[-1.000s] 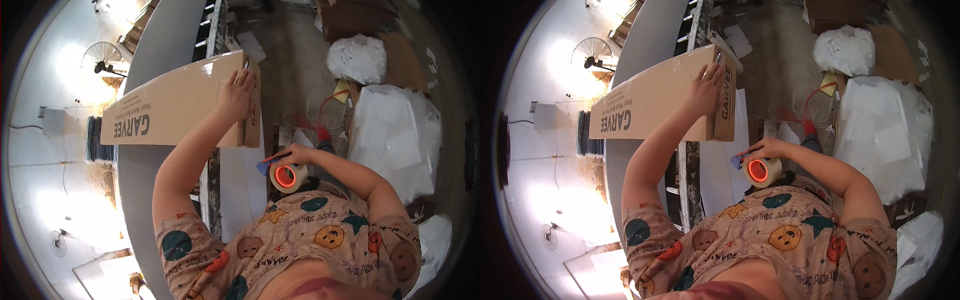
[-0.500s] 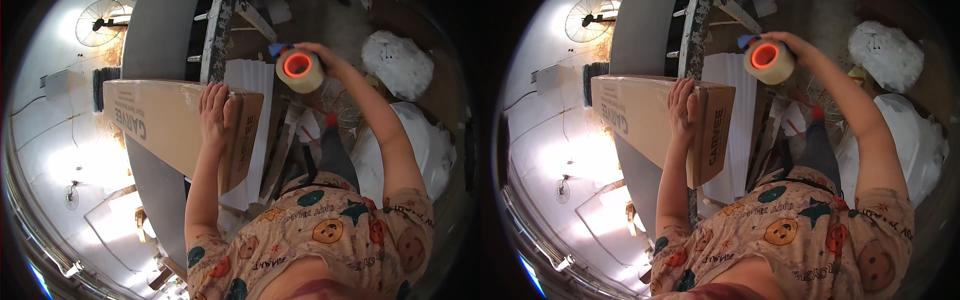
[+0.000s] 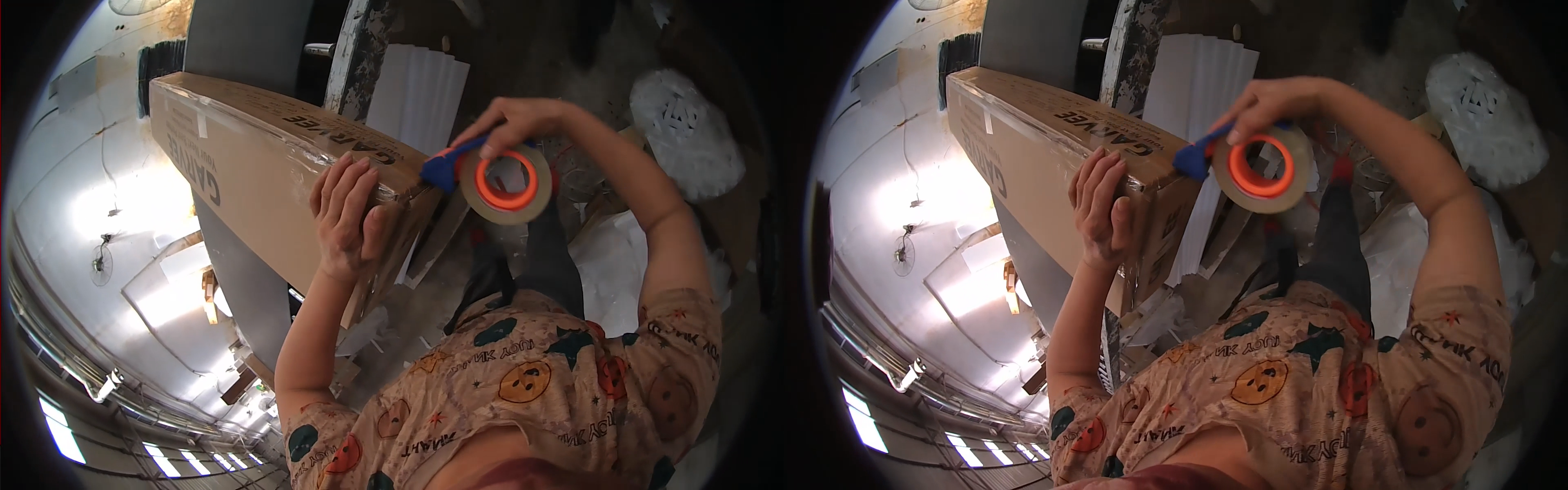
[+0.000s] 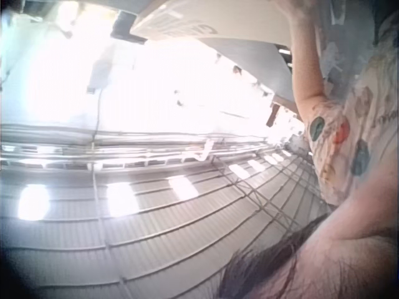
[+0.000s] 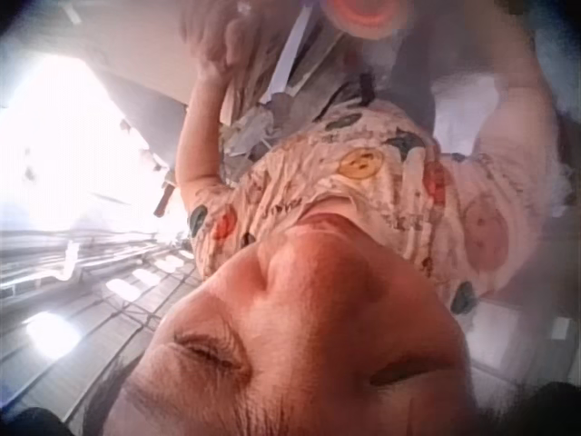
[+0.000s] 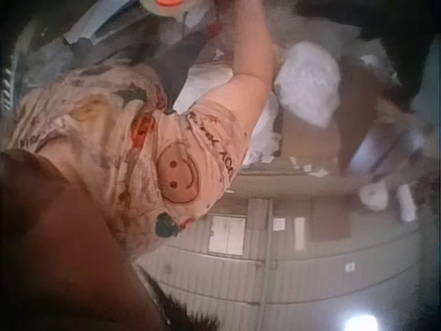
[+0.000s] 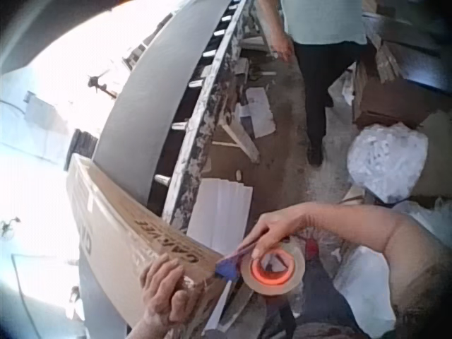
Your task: The person prepares and seals long cardboard boxes in an industrial setting. They use a tape dispenser to apply tape across the flaps, insert white foam padding into the boxes, and close the box ends by hand before applying more tape to secure the packaging.
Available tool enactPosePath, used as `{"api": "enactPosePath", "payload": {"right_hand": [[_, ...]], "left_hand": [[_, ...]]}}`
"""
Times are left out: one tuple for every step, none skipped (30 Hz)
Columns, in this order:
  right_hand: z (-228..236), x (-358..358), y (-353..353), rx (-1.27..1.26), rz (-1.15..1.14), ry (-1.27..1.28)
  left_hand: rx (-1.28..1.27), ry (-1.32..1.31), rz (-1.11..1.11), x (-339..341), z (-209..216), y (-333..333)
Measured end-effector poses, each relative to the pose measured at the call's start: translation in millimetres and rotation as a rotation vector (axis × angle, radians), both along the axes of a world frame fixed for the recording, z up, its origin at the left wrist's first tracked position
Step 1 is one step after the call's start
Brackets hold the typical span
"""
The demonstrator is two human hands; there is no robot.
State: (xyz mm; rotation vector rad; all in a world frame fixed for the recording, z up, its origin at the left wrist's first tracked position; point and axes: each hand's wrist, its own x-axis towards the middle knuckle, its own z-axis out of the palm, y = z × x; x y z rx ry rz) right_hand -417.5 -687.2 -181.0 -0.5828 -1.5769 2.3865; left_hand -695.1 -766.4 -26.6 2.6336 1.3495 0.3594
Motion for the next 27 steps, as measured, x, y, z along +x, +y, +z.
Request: {"api": "enactPosePath", "payload": {"right_hand": [[8, 8, -25, -0.031, -0.086, 0.009], [9, 8, -50, -0.083, -0.21, 0.015], [11, 0, -71, -0.072, -0.309, 0.03], [11, -5, -88, -0.059, -0.417, 0.035], [8, -6, -100, -0.054, -0.418, 0.026], [4, -12, -116, -0.08, -0.504, 0.009], [3, -21, -131, -0.105, -0.591, -0.008], [7, -28, -146, -0.099, -0.599, -0.017], [9, -38, -159, -0.121, -0.721, 0.034], [12, -49, -173, -0.142, -0.848, 0.081], [13, -59, -188, -0.139, -0.913, 0.091], [4, -66, -205, -0.13, -0.944, 0.067], [-9, -76, -223, 0.149, -1.067, 0.061], [-22, -93, -240, 0.436, -1.169, 0.053], [-39, -111, -254, 1.43, -1.217, -0.29], [-34, -143, -280, 0.928, -1.239, -0.133], [-19, -182, -313, 0.427, -1.206, 0.022], [-7, -216, -343, 0.328, -1.174, -0.008], [1, -249, -376, 0.218, -1.145, -0.051], [9, -285, -407, -0.004, -1.129, 0.087], [15, -314, -433, -0.068, -1.109, 0.053], [6, -341, -454, -0.052, -1.068, 0.023], [12, -364, -462, -0.046, -1.042, 0.046], [18, -374, -460, 0.003, -0.947, -0.058], [15, -381, -456, -0.022, -0.98, -0.04], [9, -385, -444, -0.047, -1.008, -0.018], [2, -388, -427, -0.035, -1.038, -0.036]], "left_hand": [[-0.008, 0.014, -0.001, 1, 0, -1], [-0.013, 0.029, 0.001, 1, 1, -3], [-0.009, 0.033, 0.013, -2, 3, -6], [0.01, 0.031, -0.005, -5, 1, -7], [0.027, 0.025, -0.026, -6, -2, -7], [0.028, 0.024, -0.025, -9, -4, -11], [0.059, -0.002, -0.036, -11, -7, -13], [0.093, -0.036, -0.054, -11, -11, -14], [0.124, -0.065, -0.067, -17, -17, -15], [0.154, -0.1, -0.084, -22, -24, -15], [0.2, -0.09, -0.098, -22, -26, -17], [0.239, -0.093, -0.123, -17, -29, -17], [0.383, -0.059, -0.258, -13, -25, -15], [0.534, -0.023, -0.388, -15, -22, -15], [0.545, -0.05, -0.41, -14, -28, -13], [0.509, -0.094, -0.385, -14, -35, -8], [0.47, -0.137, -0.358, -15, -39, -4], [0.441, -0.167, -0.319, -20, -36, -2], [0.397, -0.206, -0.286, -24, -36, -5], [0.396, -0.219, -0.292, -28, -37, -12], [0.269, -0.349, -0.21, -29, -33, -17], [0.147, -0.473, -0.123, -31, -30, -18], [0.201, -0.57, -0.215, -40, -35, -22], [0.05, -0.609, -0.217, -51, -42, -27], [0.041, -0.617, -0.228, -59, -39, -50], [-0.034, -0.669, -0.252, -72, -39, -77], [-0.098, -0.72, -0.276, -89, -27, -107]]}}
